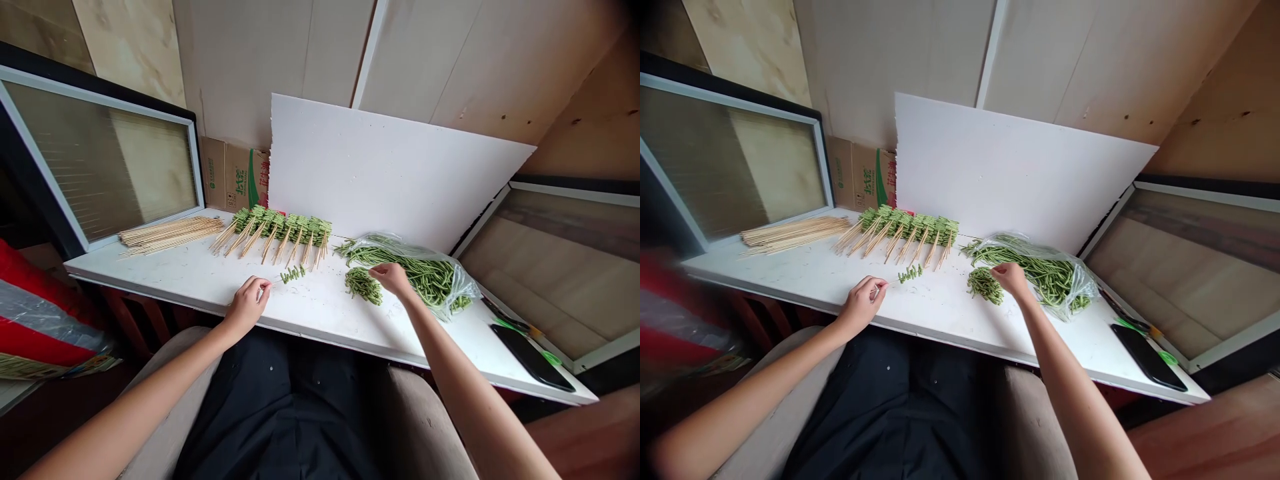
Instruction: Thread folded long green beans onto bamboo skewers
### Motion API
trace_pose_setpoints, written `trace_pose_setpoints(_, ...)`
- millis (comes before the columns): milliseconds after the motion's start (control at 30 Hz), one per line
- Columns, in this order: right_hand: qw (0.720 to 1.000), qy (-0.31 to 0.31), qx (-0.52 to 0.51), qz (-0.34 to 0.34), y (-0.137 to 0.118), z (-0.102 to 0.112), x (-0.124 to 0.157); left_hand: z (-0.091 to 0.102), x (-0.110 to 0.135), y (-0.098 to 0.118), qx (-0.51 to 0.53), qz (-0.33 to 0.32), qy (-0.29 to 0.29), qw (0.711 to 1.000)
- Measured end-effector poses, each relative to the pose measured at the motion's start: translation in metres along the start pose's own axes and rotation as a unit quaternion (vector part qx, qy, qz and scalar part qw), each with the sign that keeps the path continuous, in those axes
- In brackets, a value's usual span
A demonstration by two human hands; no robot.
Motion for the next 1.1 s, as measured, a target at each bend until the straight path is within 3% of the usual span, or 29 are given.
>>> trace_pose_setpoints(100,0.987,0.042,0.153,0.021,0.007,0.014,-0.015,-0.003,0.001,-0.002,0.000,0.000,-0.006,1.000)
trace_pose_setpoints(200,0.966,0.018,0.242,0.087,-0.004,0.004,-0.020,-0.004,0.001,0.000,-0.001,-0.005,-0.010,1.000)
trace_pose_setpoints(433,0.970,-0.040,0.220,0.093,-0.022,-0.025,-0.024,-0.002,0.002,0.011,-0.009,-0.040,-0.016,0.999)
trace_pose_setpoints(600,0.988,0.041,0.091,0.119,-0.061,-0.014,0.003,-0.004,0.001,0.016,-0.009,-0.072,-0.012,0.997)
trace_pose_setpoints(667,0.990,-0.031,-0.090,0.101,-0.080,-0.024,0.024,-0.005,0.001,0.020,-0.008,-0.084,-0.009,0.996)
trace_pose_setpoints(767,0.948,-0.176,-0.263,0.022,-0.103,-0.052,0.062,-0.006,0.001,0.025,-0.003,-0.090,-0.006,0.996)
trace_pose_setpoints(800,0.934,-0.197,-0.299,0.004,-0.109,-0.059,0.072,-0.007,0.001,0.026,0.001,-0.088,-0.007,0.996)
trace_pose_setpoints(967,0.864,-0.248,-0.433,-0.064,-0.123,-0.089,0.101,-0.009,0.004,0.029,0.018,-0.081,-0.011,0.997)
trace_pose_setpoints(1100,0.837,-0.241,-0.484,-0.090,-0.125,-0.100,0.106,-0.008,0.005,0.030,0.021,-0.082,-0.013,0.996)
Point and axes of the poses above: each hand's wrist, its own x-axis away from the middle knuckle, its own z-axis out of the back of the hand, y = z × x, the point moved 7 cm from there along -x, towards the middle knuckle, and after that the axes turned 4 degrees about y, right-handed, at the moved point
